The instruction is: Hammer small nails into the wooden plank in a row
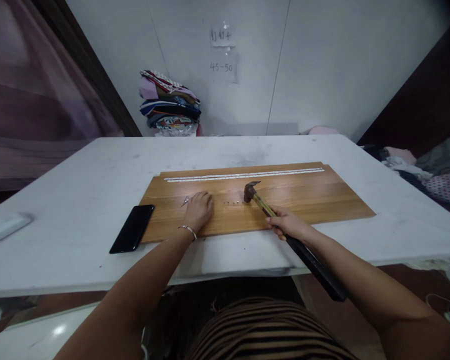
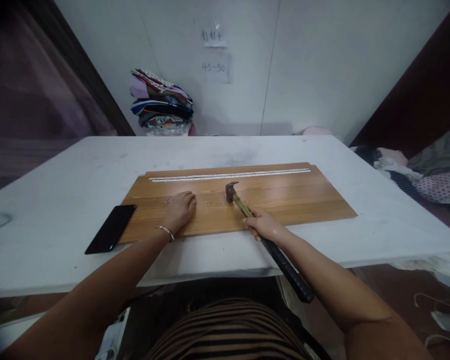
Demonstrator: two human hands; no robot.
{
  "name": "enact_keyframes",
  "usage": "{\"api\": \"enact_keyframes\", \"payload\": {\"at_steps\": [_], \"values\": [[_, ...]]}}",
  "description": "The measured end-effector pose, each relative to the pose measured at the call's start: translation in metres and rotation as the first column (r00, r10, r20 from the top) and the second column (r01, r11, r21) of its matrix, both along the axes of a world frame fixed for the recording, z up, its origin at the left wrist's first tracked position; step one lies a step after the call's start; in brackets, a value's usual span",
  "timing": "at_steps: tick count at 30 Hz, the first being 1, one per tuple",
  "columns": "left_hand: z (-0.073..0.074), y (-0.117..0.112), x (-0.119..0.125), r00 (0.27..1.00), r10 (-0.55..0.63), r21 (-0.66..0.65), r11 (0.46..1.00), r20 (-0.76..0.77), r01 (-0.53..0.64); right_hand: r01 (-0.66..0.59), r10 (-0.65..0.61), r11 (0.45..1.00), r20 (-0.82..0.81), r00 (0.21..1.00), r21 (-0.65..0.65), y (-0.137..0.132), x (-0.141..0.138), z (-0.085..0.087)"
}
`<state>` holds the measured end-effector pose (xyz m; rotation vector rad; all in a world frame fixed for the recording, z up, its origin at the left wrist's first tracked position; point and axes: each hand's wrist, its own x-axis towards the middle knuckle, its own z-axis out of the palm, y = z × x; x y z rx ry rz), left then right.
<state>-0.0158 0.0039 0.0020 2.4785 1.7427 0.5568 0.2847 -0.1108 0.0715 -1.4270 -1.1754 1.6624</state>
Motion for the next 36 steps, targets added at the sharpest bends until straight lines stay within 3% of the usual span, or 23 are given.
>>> {"api": "enact_keyframes", "payload": {"at_steps": [10, 36], "values": [[-0.0016, 0.0010, 0.0002, 1.000, 0.000, 0.005, 1.000, -0.013, 0.000, 0.011, -0.011, 0.999, 0.004, 1.000, 0.043, 0.0036, 0.0022, 0.0016], [-0.0044, 0.0011, -0.0003, 1.000, 0.001, -0.010, 1.000, 0.019, -0.001, 0.025, -0.025, 1.000, -0.004, 1.000, 0.015, 0.0000, 0.0013, 0.0046]]}}
